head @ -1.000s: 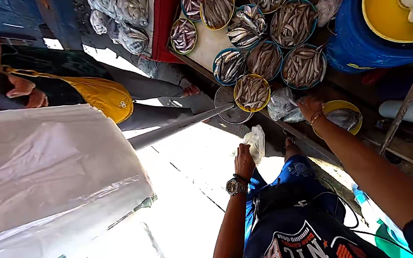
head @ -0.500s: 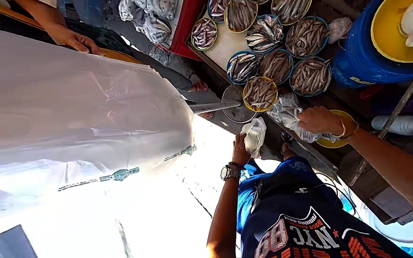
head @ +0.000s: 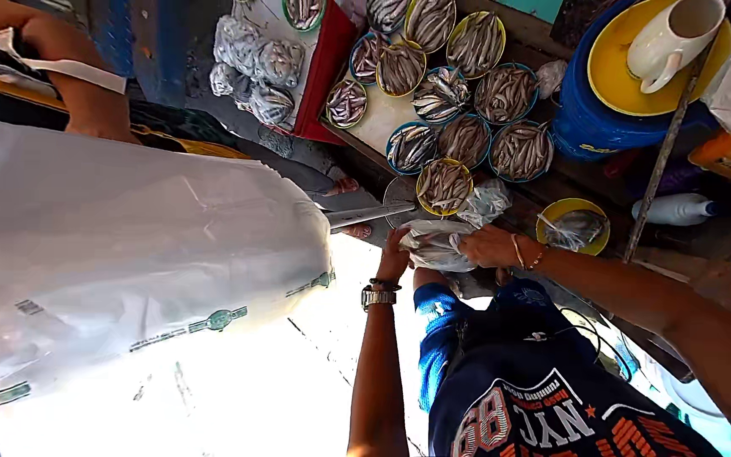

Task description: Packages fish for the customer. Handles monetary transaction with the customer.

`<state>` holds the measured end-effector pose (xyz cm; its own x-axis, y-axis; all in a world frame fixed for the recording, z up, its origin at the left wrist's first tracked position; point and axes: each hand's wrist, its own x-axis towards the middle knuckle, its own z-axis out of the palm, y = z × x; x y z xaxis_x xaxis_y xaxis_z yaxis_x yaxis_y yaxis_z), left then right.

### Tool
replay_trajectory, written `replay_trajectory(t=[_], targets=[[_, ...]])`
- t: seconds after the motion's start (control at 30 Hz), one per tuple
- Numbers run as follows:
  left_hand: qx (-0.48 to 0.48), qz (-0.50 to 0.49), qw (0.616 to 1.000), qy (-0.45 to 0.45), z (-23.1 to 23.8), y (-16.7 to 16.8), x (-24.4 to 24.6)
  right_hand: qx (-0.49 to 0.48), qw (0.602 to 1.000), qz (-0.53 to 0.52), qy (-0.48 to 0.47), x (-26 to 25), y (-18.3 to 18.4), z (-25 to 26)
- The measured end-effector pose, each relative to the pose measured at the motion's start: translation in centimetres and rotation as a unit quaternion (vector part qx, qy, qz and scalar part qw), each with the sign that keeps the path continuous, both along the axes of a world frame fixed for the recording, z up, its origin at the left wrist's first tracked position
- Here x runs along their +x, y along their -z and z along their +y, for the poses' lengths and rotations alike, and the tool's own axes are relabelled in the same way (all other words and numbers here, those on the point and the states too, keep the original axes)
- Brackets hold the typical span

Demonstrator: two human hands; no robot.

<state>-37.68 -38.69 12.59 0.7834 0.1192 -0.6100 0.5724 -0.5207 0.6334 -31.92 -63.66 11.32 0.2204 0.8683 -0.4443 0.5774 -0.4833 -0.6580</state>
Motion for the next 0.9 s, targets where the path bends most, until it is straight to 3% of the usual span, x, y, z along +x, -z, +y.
replay_trajectory(t=[0.07, 0.17, 0.33, 0.43, 0.5, 0.57, 0.67, 0.77, 0.9], targets=[[0.061, 0.039, 0.991, 0.111, -3.8, 2.5, 1.5, -0.099, 0.995, 0.017, -0.013, 0.0, 2.0, 0.3], [0.037, 0.042, 0.976, 0.210, -9.8, 6.5, 1.0, -0.181, 0.981, 0.024, 0.057, -1.1, 6.4, -1.9], [0.028, 0.106, 0.974, 0.201, -15.8, 10.7, -1.8, -0.253, 0.929, 0.082, 0.258, -2.0, 12.5, -7.0], [0.036, 0.109, 0.970, 0.214, -16.7, 12.1, -2.3, -0.181, 0.879, 0.183, 0.401, -1.5, 14.0, -10.7], [0.046, 0.129, 0.965, 0.221, -16.5, 12.3, -2.0, -0.105, 0.809, 0.171, 0.552, -1.8, 14.2, -12.9], [0.052, 0.126, 0.968, 0.212, -15.8, 12.7, -1.9, -0.131, 0.759, 0.148, 0.621, -1.8, 14.6, -13.7], [0.050, 0.116, 0.970, 0.208, -15.5, 12.9, -1.7, -0.161, 0.732, 0.171, 0.640, -3.3, 17.2, -12.6], [0.047, 0.115, 0.971, 0.205, -15.6, 12.8, -1.5, -0.085, 0.709, 0.126, 0.689, -3.8, 19.6, -10.6], [0.055, 0.113, 0.975, 0.183, -15.3, 13.0, -1.5, -0.033, 0.733, 0.089, 0.673, -1.5, 21.1, -8.6]])
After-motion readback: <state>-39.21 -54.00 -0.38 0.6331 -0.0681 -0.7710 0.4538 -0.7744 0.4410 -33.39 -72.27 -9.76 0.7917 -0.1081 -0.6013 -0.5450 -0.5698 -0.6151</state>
